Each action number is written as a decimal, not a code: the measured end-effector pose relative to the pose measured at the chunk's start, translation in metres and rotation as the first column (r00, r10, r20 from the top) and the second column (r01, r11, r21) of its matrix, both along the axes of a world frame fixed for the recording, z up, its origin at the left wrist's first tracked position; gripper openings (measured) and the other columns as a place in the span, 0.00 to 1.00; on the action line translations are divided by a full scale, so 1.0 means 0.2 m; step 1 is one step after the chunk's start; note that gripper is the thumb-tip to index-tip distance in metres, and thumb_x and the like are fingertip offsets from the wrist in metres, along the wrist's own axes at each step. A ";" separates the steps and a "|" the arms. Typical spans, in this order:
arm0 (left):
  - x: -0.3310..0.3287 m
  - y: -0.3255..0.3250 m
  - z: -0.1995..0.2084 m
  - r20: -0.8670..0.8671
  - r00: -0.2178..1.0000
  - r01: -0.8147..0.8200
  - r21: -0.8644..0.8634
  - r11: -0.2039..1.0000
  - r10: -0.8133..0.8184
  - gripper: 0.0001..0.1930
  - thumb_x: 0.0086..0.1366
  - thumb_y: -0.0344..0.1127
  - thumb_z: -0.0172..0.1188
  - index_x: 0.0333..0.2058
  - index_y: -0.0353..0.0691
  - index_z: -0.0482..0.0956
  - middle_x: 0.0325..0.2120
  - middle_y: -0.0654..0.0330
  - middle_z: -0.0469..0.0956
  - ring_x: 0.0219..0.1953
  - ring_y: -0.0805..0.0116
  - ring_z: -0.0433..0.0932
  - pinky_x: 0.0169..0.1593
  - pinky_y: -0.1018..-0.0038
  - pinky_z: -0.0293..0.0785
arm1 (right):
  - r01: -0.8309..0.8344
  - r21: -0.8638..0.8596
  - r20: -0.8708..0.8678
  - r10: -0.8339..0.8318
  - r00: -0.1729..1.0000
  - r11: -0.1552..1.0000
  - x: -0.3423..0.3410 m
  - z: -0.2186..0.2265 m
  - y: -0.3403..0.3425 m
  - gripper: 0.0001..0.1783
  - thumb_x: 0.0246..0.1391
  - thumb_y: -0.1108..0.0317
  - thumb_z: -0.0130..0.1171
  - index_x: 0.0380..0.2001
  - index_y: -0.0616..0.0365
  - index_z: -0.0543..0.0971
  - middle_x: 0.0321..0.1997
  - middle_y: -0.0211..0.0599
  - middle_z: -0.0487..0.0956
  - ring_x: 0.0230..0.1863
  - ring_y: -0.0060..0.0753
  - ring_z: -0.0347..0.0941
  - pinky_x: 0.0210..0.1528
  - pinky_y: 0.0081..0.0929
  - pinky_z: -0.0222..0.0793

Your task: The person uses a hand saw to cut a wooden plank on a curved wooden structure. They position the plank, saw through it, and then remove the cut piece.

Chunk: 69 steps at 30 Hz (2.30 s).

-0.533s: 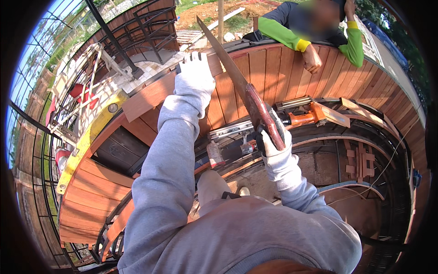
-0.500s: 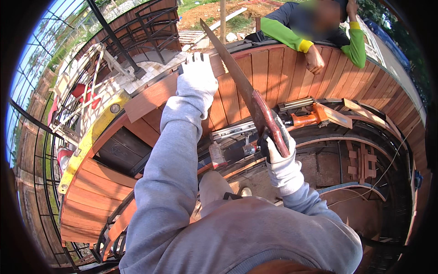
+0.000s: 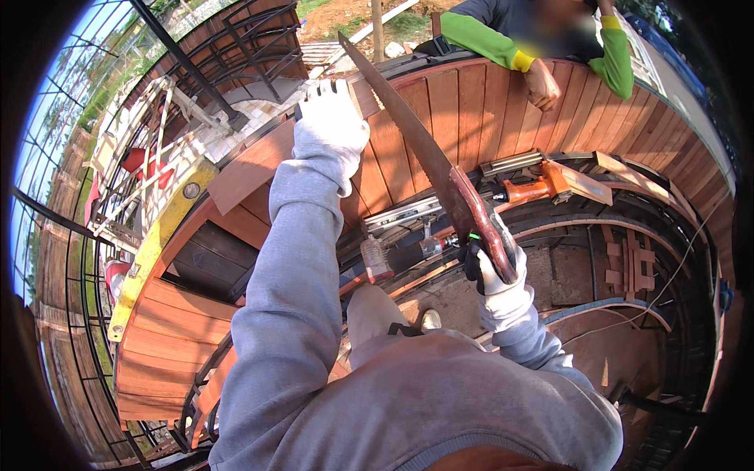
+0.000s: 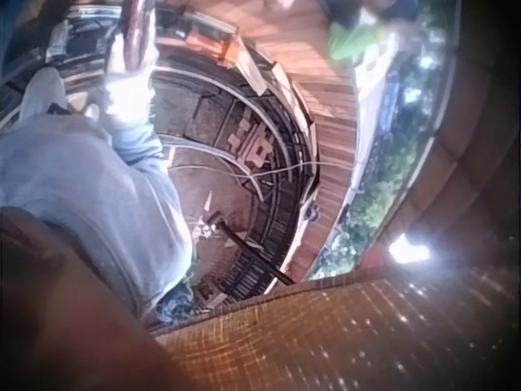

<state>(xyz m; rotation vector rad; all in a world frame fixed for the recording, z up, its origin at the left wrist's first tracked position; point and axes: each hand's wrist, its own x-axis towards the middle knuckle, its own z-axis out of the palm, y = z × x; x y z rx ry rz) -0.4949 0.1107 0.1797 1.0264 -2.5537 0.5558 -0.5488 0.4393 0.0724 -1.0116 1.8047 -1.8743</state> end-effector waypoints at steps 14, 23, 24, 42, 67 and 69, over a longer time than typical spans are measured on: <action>-0.01 -0.01 -0.04 -0.053 0.998 0.033 -0.045 0.998 -0.035 0.35 0.57 0.41 0.64 0.62 0.34 0.66 0.53 0.52 0.74 0.56 0.55 0.74 0.59 0.60 0.72 | -0.017 -0.002 -0.149 0.016 0.989 1.000 -0.07 -0.05 -0.01 0.32 0.60 0.68 0.62 0.67 0.63 0.70 0.47 0.44 0.84 0.39 0.29 0.82 0.45 0.25 0.76; 0.00 0.02 0.00 -0.045 0.997 0.057 -0.029 0.998 -0.059 0.35 0.55 0.42 0.64 0.61 0.35 0.68 0.56 0.51 0.73 0.59 0.55 0.72 0.60 0.60 0.70 | -0.037 -0.190 -0.433 -0.050 0.900 0.981 -0.20 0.05 -0.29 0.30 0.57 0.68 0.63 0.63 0.65 0.73 0.49 0.50 0.84 0.42 0.40 0.84 0.46 0.30 0.78; 0.01 0.00 -0.01 -0.050 0.996 0.073 -0.054 0.996 -0.076 0.37 0.55 0.40 0.64 0.63 0.33 0.66 0.55 0.52 0.73 0.57 0.56 0.72 0.59 0.61 0.70 | -0.058 -0.168 -0.336 -0.002 0.942 0.984 -0.19 0.08 -0.28 0.30 0.58 0.68 0.63 0.64 0.65 0.72 0.49 0.49 0.84 0.43 0.37 0.84 0.46 0.29 0.77; 0.02 -0.02 -0.03 -0.052 0.995 0.077 -0.074 0.994 -0.081 0.33 0.54 0.40 0.67 0.58 0.36 0.69 0.53 0.53 0.73 0.57 0.57 0.73 0.58 0.61 0.71 | 0.005 0.035 -0.098 -0.002 0.995 0.999 -0.09 -0.02 -0.02 0.33 0.57 0.67 0.65 0.65 0.65 0.71 0.48 0.49 0.84 0.45 0.42 0.85 0.48 0.30 0.78; 0.02 0.03 0.03 -0.046 0.997 0.066 0.039 0.997 -0.064 0.34 0.54 0.41 0.65 0.59 0.35 0.70 0.53 0.51 0.74 0.57 0.55 0.73 0.60 0.62 0.70 | -0.031 -0.048 -0.095 0.027 0.995 0.998 -0.10 0.02 -0.13 0.31 0.59 0.68 0.64 0.64 0.65 0.72 0.47 0.43 0.85 0.42 0.30 0.81 0.47 0.26 0.76; 0.01 0.01 -0.01 -0.055 0.995 0.082 0.007 0.997 -0.081 0.34 0.54 0.42 0.65 0.59 0.35 0.70 0.54 0.51 0.74 0.58 0.54 0.73 0.60 0.61 0.69 | -0.029 0.050 -0.036 0.030 0.999 0.998 -0.04 0.04 0.04 0.31 0.61 0.65 0.64 0.64 0.64 0.72 0.46 0.41 0.85 0.40 0.32 0.82 0.46 0.27 0.76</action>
